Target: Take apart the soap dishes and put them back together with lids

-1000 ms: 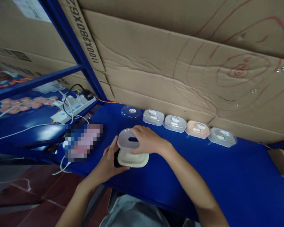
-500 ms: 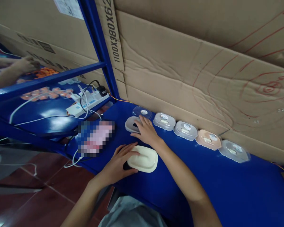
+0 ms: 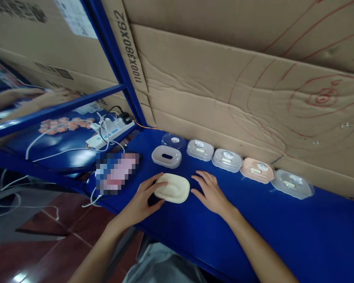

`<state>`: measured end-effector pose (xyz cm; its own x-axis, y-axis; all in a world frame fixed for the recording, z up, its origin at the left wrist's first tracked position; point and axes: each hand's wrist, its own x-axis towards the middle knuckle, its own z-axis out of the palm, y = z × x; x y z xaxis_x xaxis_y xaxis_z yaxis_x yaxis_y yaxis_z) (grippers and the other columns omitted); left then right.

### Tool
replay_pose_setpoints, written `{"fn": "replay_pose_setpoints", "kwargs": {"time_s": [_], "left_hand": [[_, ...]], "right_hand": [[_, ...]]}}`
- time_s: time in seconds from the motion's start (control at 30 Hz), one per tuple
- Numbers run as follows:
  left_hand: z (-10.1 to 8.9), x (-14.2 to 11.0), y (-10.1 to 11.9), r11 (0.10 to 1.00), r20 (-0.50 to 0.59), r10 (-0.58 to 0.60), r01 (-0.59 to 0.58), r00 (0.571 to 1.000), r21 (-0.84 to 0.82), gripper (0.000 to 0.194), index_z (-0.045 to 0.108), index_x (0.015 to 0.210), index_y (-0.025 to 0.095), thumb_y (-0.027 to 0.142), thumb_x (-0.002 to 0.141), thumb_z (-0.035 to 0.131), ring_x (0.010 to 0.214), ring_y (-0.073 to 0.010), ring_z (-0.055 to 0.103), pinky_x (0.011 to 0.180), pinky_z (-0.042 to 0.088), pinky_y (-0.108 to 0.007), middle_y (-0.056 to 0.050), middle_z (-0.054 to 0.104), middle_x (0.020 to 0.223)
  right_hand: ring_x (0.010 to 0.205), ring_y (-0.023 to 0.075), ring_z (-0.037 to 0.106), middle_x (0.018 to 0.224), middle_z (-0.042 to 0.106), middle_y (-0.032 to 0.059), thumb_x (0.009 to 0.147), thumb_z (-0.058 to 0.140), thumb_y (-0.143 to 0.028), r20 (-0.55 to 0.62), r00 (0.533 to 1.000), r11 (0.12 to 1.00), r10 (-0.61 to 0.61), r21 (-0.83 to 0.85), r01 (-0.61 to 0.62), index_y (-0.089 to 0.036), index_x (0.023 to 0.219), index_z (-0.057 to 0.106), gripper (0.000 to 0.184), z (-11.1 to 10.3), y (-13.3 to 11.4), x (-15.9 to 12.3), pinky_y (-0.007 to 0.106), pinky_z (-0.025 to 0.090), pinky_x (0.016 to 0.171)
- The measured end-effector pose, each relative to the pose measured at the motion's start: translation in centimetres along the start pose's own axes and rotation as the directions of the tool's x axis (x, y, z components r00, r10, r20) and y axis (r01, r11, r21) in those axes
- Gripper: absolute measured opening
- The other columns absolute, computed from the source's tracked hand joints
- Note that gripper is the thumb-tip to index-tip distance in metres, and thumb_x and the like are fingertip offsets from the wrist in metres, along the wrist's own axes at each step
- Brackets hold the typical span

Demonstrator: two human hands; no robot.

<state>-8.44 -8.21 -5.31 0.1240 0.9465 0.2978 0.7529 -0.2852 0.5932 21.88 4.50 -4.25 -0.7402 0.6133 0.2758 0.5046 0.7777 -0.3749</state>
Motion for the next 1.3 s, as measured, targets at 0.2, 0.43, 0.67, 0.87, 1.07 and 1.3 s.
{"fn": "replay_pose_setpoints", "kwargs": {"time_s": [0.2, 0.43, 0.67, 0.87, 1.07, 1.3], "left_hand": [[0.9, 0.0, -1.1, 0.964, -0.186, 0.003, 0.047, 0.982, 0.262, 0.057, 0.052, 0.156, 0.022, 0.014, 0.1, 0.057, 0.158, -0.0406, 0.044, 0.122, 0.044, -0.064, -0.021, 0.04, 0.172], [0.7, 0.2, 0.4, 0.901, -0.028, 0.198, -0.17, 0.98, 0.399, 0.065, 0.051, 0.161, 0.029, 0.005, 0.101, 0.048, 0.144, -0.0309, 0.059, 0.118, 0.045, -0.052, -0.012, 0.06, 0.161], [0.6, 0.7, 0.5, 0.872, -0.252, 0.217, -0.072, 0.943, 0.483, 0.029, 0.067, 0.136, 0.023, 0.022, 0.108, 0.057, 0.127, -0.0328, 0.069, 0.111, 0.043, -0.053, -0.013, 0.074, 0.137], [2.7, 1.8, 5.8, 0.907, -0.11, 0.379, -0.345, 0.919, 0.244, 0.034, 0.067, 0.134, 0.024, 0.012, 0.104, 0.055, 0.121, -0.0254, 0.071, 0.114, 0.045, -0.046, -0.009, 0.075, 0.13], [4.4, 5.6, 9.3, 0.818, 0.145, 0.575, -0.571, 0.805, -0.071, 0.018, 0.069, 0.117, 0.023, 0.023, 0.099, 0.066, 0.087, -0.0203, 0.072, 0.084, 0.055, -0.036, -0.003, 0.078, 0.105], [5.4, 9.4, 7.6, 0.843, 0.018, 0.487, -0.464, 0.873, -0.272, 0.016, 0.071, 0.106, 0.019, 0.019, 0.102, 0.055, 0.095, -0.0186, 0.074, 0.093, 0.06, -0.031, -0.007, 0.077, 0.103]], "right_hand": [[0.15, 0.0303, 0.055, 0.16, 0.06, 0.0138, 0.109, 0.062, -0.045, 0.037, 0.989, 0.989, -0.141, 0.051, 0.139, -0.026, 0.154, 0.056, 0.05, 1.4, -2.4, 0.5, 0.055, 0.047, 0.123], [0.139, 0.0282, 0.065, 0.154, 0.065, 0.015, 0.111, 0.059, -0.04, 0.013, 0.99, 0.989, -0.142, -0.026, 0.143, -0.023, 0.154, 0.057, 0.046, 1.2, -2.1, 0.3, 0.052, 0.054, 0.117], [0.144, 0.0325, 0.06, 0.156, 0.064, 0.0165, 0.108, 0.061, -0.034, -0.087, 0.993, 0.97, -0.076, -0.239, 0.054, -0.019, 0.15, 0.062, 0.046, -0.6, -1.3, 3.0, 0.054, 0.05, 0.121], [0.157, 0.0414, 0.045, 0.17, 0.046, 0.0258, 0.106, 0.061, -0.033, -0.195, 0.974, 0.92, 0.113, -0.35, -0.176, -0.013, 0.16, 0.052, 0.059, -2.5, 2.3, 9.2, 0.064, 0.038, 0.128], [0.145, 0.0398, 0.054, 0.155, 0.06, 0.0247, 0.103, 0.064, -0.033, -0.155, 0.971, 0.903, 0.18, -0.365, -0.226, -0.014, 0.157, 0.056, 0.057, -2.1, 2.2, 9.2, 0.062, 0.04, 0.125], [0.156, 0.0438, 0.04, 0.147, 0.051, 0.0175, 0.107, 0.057, -0.039, -0.148, 0.968, 0.961, 0.202, -0.162, -0.225, -0.029, 0.162, 0.048, 0.056, -1.6, -1.4, -1.5, 0.069, 0.048, 0.117]]}}
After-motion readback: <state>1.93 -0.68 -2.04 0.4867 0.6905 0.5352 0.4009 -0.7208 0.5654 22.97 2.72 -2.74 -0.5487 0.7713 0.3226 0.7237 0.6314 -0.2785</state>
